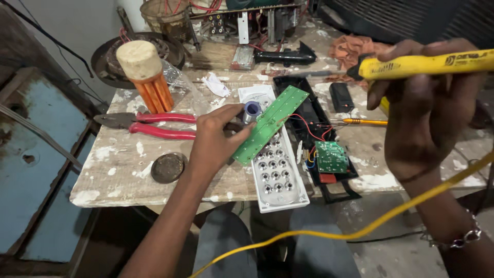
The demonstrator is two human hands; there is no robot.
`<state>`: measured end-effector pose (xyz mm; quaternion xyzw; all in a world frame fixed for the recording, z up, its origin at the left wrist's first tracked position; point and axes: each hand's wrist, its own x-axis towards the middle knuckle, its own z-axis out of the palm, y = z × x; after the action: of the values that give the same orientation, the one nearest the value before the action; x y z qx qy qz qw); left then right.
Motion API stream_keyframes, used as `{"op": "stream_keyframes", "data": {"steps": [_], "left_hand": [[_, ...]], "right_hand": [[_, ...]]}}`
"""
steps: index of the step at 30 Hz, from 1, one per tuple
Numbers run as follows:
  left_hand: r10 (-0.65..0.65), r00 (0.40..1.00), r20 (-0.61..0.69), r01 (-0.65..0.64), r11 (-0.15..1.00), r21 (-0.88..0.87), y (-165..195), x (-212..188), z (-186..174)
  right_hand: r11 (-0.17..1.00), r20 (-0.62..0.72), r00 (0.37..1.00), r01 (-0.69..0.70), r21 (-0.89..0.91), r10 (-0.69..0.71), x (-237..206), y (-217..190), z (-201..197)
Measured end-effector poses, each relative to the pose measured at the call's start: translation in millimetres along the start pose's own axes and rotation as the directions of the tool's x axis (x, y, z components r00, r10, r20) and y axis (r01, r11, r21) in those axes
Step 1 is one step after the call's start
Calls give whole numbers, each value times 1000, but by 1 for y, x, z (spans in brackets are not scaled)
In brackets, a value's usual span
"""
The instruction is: The person repairs an LED light fixture at a cluttered workbench. They hold a green circuit board and solder wires to it with a soldering iron, feed solder from a spool, reposition the board in its white housing, and use a screwdriver and pliers while working on the fixture's internal wiring.
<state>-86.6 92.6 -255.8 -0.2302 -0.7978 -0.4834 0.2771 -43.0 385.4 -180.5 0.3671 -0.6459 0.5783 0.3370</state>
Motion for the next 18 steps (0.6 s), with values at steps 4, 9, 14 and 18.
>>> {"op": "stream_keyframes", "data": {"steps": [4,9,14,18], "left_hand": [[36,999,-3,-36,999,3,-3,3,0],[-15,1000,0,15,999,-40,-4,4,2],[16,1000,-6,-16,1000,-18,-4,4,2],[12,1000,2,-11,999,-35,-2,4,2]], "right_hand": [[1000,-86,996,12,-12,-13,-10,-2,8],[999,-85,996,-37,37,40,-13,0,17],[998,-58,997,-57,11,57,-16,-4,29],[985,-43,998,-46,-166,39,-17,-12,37]]}}
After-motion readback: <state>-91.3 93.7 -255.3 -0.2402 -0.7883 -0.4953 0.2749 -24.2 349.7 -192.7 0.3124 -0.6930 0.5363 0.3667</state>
